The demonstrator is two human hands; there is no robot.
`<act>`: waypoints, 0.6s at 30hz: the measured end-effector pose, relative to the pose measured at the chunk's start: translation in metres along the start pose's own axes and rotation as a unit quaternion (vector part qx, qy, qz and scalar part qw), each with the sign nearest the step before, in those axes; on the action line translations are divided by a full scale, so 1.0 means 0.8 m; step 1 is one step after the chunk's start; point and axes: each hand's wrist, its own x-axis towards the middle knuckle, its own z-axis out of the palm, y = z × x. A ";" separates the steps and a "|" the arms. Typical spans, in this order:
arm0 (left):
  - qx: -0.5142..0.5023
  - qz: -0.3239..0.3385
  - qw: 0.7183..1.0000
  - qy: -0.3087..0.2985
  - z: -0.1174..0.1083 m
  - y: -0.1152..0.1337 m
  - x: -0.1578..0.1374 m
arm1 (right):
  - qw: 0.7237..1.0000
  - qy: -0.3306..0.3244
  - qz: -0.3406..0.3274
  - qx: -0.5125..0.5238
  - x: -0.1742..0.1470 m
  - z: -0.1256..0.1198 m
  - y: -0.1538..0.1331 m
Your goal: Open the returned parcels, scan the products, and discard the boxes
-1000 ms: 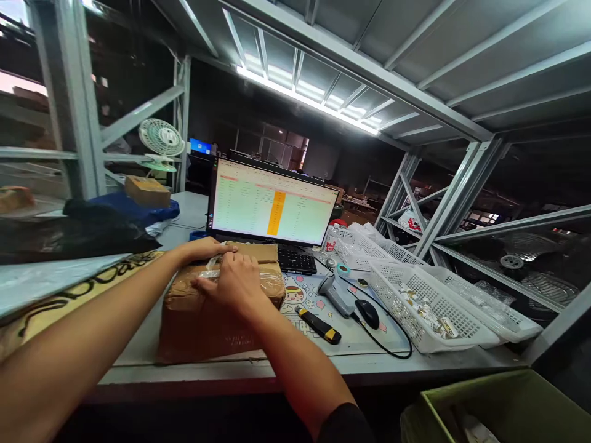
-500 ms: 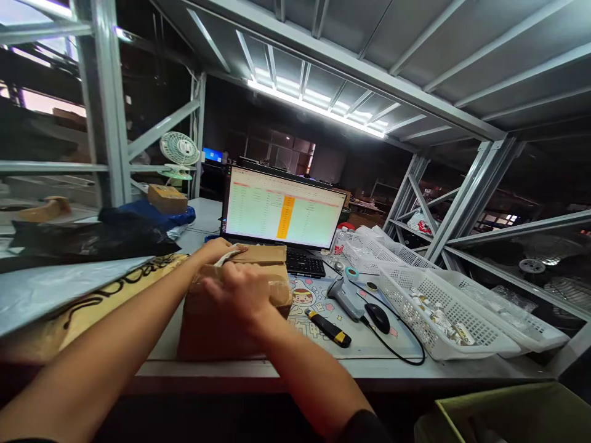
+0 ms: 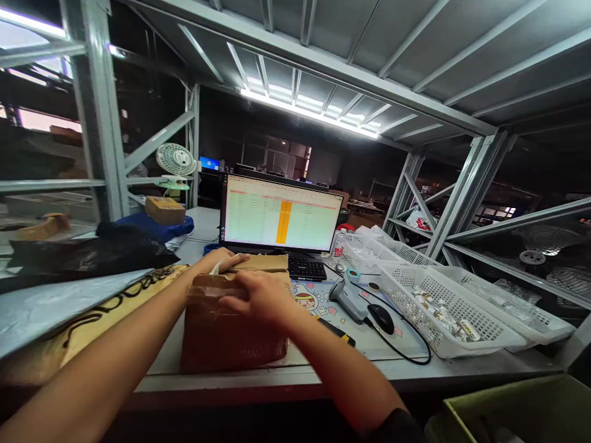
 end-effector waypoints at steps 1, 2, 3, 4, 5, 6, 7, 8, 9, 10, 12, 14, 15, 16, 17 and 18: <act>0.004 0.005 1.000 -0.004 0.002 0.002 0.002 | 0.999 -0.031 0.030 0.018 0.004 -0.009 0.023; 0.005 0.007 1.000 -0.007 0.003 0.004 0.004 | 0.996 -0.054 0.065 0.031 0.007 -0.016 0.047; 0.004 0.006 1.000 -0.011 0.004 0.007 0.006 | 0.992 -0.065 0.096 0.045 0.008 -0.020 0.069; 0.005 0.003 1.000 -0.013 0.004 0.008 0.007 | 0.990 -0.060 0.117 0.057 0.007 -0.020 0.088; 0.006 0.000 1.000 -0.015 0.004 0.010 0.008 | 0.989 -0.043 0.127 0.070 0.004 -0.016 0.102; 0.007 -0.003 1.000 -0.016 0.003 0.011 0.009 | 0.988 -0.018 0.128 0.084 0.000 -0.011 0.112; 0.007 -0.005 1.000 -0.018 0.003 0.012 0.008 | 0.987 0.008 0.126 0.097 -0.004 -0.004 0.118; 0.006 -0.007 1.000 -0.019 0.002 0.013 0.007 | 0.986 0.033 0.125 0.107 -0.009 0.003 0.120; 0.004 -0.010 1.000 -0.019 0.000 0.013 0.005 | 0.984 0.058 0.127 0.111 -0.013 0.010 0.119; 0.001 -0.013 1.000 -0.020 -0.001 0.014 0.002 | 0.981 0.081 0.130 0.115 -0.016 0.016 0.117; -0.002 -0.023 1.000 -0.019 -0.003 0.015 -0.001 | 0.976 0.129 0.134 0.112 -0.022 0.024 0.111; 0.003 -0.031 0.999 -0.018 -0.004 0.015 -0.002 | 0.972 0.171 0.127 0.097 -0.026 0.026 0.105; 0.008 -0.034 0.999 -0.019 -0.005 0.014 -0.002 | 0.971 0.186 0.121 0.090 -0.028 0.025 0.103; 0.013 -0.035 0.999 -0.020 -0.005 0.012 0.000 | 0.970 0.198 0.114 0.084 -0.030 0.025 0.101; 0.017 -0.036 0.999 -0.021 -0.004 0.009 0.002 | 0.969 0.208 0.107 0.079 -0.031 0.024 0.099; 0.019 -0.037 0.999 -0.022 -0.004 0.006 0.004 | 0.968 0.217 0.100 0.077 -0.032 0.022 0.098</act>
